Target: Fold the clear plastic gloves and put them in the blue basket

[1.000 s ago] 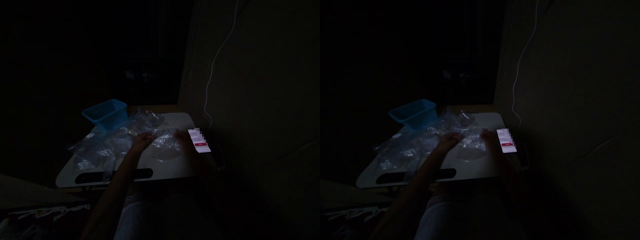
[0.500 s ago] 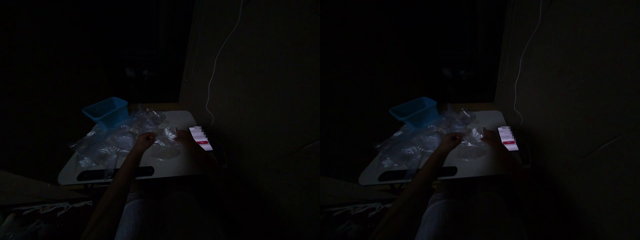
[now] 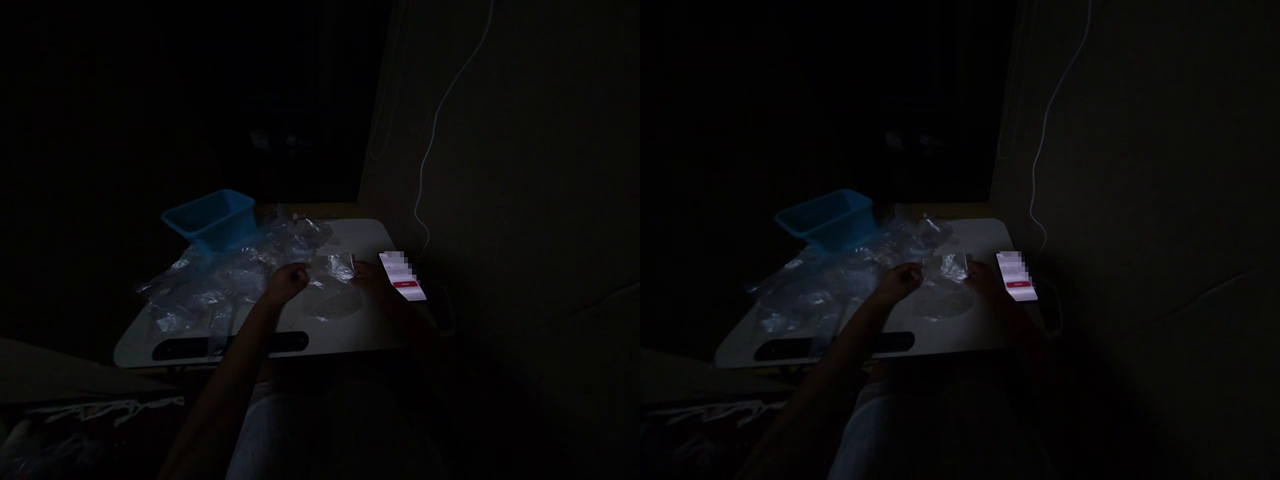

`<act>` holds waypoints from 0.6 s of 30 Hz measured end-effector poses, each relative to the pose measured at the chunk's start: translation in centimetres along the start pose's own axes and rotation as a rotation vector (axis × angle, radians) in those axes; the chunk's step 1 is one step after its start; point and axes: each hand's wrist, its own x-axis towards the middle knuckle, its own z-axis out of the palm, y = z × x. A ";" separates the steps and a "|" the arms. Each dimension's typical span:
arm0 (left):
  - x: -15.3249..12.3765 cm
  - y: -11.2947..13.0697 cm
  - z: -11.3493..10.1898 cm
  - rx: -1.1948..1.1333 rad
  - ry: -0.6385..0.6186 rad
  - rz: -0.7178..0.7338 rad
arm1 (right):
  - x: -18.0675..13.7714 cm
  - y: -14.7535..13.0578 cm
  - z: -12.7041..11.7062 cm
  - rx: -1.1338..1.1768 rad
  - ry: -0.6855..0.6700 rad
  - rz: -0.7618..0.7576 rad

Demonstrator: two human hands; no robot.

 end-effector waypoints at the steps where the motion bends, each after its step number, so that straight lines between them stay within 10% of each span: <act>1: 0.0 -0.1 0.1 -0.002 0.007 0.001 | 0.0 0.1 -0.1 -0.019 0.008 -0.014; 18: -0.2 1.0 -0.2 0.012 0.013 0.007 | -0.6 0.2 0.0 0.010 0.035 0.011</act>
